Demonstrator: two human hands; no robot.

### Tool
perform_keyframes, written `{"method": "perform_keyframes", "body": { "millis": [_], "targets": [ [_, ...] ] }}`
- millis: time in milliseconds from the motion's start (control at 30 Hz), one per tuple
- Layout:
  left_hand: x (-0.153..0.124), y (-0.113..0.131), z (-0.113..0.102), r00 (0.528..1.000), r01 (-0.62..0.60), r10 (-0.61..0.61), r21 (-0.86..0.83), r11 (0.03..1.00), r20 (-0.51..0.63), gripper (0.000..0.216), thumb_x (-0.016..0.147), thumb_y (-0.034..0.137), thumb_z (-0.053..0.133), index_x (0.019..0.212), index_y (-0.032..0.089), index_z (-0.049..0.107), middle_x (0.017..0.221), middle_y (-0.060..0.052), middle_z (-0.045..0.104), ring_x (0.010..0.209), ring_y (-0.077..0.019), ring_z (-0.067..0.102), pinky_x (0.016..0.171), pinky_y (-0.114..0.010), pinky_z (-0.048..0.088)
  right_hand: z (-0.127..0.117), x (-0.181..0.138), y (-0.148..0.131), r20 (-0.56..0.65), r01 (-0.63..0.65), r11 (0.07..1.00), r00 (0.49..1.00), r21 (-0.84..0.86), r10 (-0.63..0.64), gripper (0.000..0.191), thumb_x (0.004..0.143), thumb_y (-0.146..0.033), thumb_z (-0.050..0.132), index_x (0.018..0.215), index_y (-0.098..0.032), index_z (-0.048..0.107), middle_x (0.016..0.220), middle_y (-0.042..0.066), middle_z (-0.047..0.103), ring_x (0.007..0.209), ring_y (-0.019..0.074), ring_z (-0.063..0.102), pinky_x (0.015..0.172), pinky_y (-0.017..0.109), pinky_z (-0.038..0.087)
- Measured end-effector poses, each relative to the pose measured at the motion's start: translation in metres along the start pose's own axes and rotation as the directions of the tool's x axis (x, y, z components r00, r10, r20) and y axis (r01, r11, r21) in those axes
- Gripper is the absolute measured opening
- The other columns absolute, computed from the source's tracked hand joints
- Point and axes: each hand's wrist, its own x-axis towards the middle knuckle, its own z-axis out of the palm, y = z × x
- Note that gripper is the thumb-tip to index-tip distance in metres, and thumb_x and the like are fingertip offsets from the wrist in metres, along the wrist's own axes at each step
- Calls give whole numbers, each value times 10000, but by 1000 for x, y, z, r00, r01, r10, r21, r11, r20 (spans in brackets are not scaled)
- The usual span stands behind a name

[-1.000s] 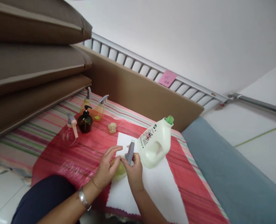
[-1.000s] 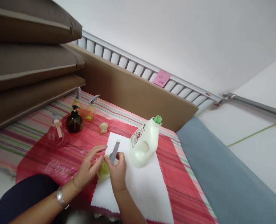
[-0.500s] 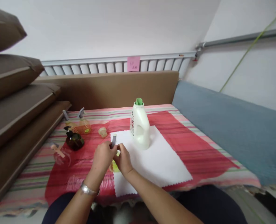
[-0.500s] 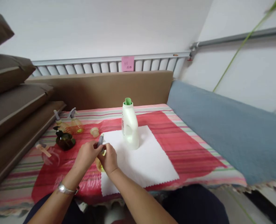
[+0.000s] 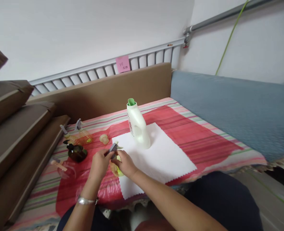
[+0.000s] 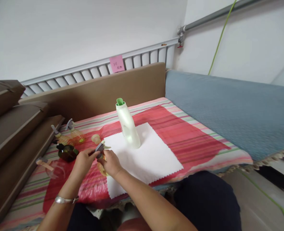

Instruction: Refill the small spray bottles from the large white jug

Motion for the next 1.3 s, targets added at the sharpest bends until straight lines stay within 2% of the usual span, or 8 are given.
{"method": "perform_keyframes", "body": {
  "millis": [167, 267, 433, 600, 767, 933, 1067, 1300],
  "targets": [
    [-4, -9, 0, 998, 7, -10, -55, 998, -55, 263, 769, 327, 531, 801, 144, 717, 780, -68, 709, 759, -219, 637, 708, -299, 455, 7, -6, 0, -49, -62, 998, 997, -9, 61, 273, 718, -294, 709, 957, -196, 621, 929, 77, 662, 879, 258, 595, 785, 374, 441],
    [-6, -10, 0, 998, 12, -17, -82, 997, -65, 254, 764, 318, 535, 795, 145, 718, 785, -70, 710, 774, -218, 638, 723, -302, 458, 8, -9, 1, -27, -46, 999, 999, 20, 47, 341, 756, -323, 675, 1060, -189, 600, 1024, 94, 653, 959, 255, 589, 840, 372, 437],
    [-4, -13, 0, 997, 7, -17, -130, 991, -76, 243, 736, 317, 550, 794, 152, 718, 790, -71, 714, 784, -227, 631, 738, -317, 450, 13, -6, 2, -14, -74, 996, 997, 51, 75, 239, 746, -254, 683, 980, -223, 644, 983, 43, 679, 958, 224, 601, 849, 335, 443],
    [2, -16, -2, 1000, -8, 5, -181, 983, -22, 246, 720, 316, 551, 789, 149, 718, 781, -66, 717, 773, -235, 631, 743, -325, 448, 22, -5, 5, -67, -170, 985, 983, 40, 173, 309, 702, -246, 724, 984, -170, 624, 989, 77, 661, 957, 239, 592, 840, 359, 444],
    [6, -17, -1, 999, -32, 37, -202, 979, 21, 214, 710, 299, 563, 774, 162, 714, 765, -49, 710, 766, -230, 621, 745, -322, 439, 23, -5, 6, -24, -169, 985, 985, 38, 170, 291, 725, -246, 709, 999, -183, 634, 985, 57, 671, 957, 215, 602, 847, 326, 448],
    [5, -21, 1, 999, -38, 43, -216, 976, 20, 219, 723, 319, 560, 753, 162, 709, 747, -46, 699, 754, -227, 610, 748, -329, 431, 17, -10, 5, -13, -175, 985, 985, 2, 175, 365, 699, -273, 737, 1031, -162, 630, 1022, 86, 666, 1001, 243, 590, 878, 352, 441],
    [4, -23, 1, 999, -42, 49, -234, 971, 23, 215, 722, 327, 570, 752, 164, 707, 726, -36, 695, 732, -220, 610, 719, -315, 434, 10, -14, 2, 35, -140, 990, 989, -16, 140, 351, 778, -249, 655, 1121, -198, 598, 1114, 61, 649, 1067, 210, 569, 928, 327, 420],
    [6, -26, 3, 999, -42, 44, -235, 971, 7, 208, 720, 320, 571, 756, 163, 703, 717, -31, 693, 734, -219, 610, 731, -315, 437, 18, -7, 0, 16, -205, 971, 978, -118, 209, 299, 754, -247, 671, 1041, -187, 615, 1043, 65, 664, 998, 210, 602, 861, 322, 458]
  ]
}}
